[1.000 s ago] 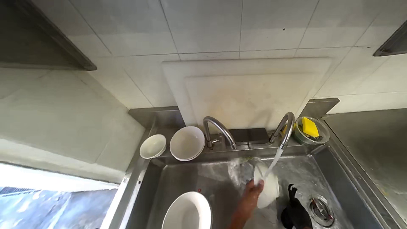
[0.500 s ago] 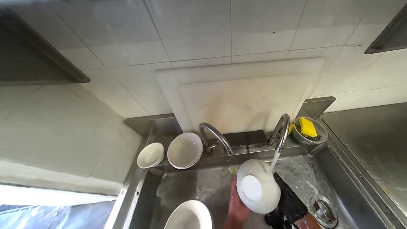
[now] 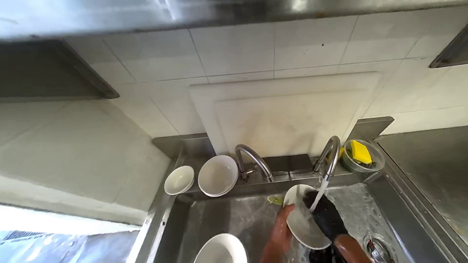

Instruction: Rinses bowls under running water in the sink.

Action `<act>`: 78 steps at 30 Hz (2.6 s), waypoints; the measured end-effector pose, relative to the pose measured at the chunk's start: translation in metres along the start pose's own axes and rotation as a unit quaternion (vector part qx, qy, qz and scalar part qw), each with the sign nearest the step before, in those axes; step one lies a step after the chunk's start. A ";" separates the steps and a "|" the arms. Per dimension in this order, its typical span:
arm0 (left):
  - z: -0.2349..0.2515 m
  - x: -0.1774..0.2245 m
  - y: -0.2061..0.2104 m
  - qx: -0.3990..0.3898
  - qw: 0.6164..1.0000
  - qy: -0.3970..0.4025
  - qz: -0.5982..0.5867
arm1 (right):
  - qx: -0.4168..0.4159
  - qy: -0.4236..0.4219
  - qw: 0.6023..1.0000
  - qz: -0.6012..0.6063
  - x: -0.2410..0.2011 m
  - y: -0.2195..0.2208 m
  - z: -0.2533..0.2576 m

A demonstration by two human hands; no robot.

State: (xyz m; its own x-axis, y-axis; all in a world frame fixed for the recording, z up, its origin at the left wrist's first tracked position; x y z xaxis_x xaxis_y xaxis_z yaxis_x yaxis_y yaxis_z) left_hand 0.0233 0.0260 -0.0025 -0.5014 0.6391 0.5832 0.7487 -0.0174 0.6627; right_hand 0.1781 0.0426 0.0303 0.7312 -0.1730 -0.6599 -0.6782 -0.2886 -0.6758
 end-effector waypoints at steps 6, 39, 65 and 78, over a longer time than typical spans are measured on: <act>0.014 0.017 -0.011 -0.055 0.992 0.009 0.111 | -0.270 -0.072 0.949 -0.149 -0.064 0.050 -0.036; 0.024 0.007 -0.021 0.019 0.996 -0.041 0.073 | -0.139 -0.079 0.986 0.044 -0.041 -0.005 -0.009; -0.001 -0.019 -0.033 0.083 0.987 0.072 -0.118 | -0.133 0.064 0.987 0.072 -0.020 -0.021 -0.020; -0.017 0.049 -0.015 0.046 0.929 0.098 0.354 | 0.046 0.065 0.955 0.285 0.028 0.002 -0.047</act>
State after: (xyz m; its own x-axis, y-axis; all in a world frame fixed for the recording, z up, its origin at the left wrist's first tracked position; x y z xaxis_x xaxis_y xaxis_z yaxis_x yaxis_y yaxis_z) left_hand -0.0198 0.0441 0.0241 0.0682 0.3394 0.9382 0.9501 -0.3090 0.0427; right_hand 0.2010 -0.0070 0.0260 0.2397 -0.3950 -0.8868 -0.9682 -0.0294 -0.2486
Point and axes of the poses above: each hand's wrist, its own z-axis towards the middle knuckle, its own y-axis out of the palm, x = y × z, the point moved 7 cm from there along z, towards the middle knuckle, and after that the axes turned 12 degrees about -x, right-handed, at the moved point
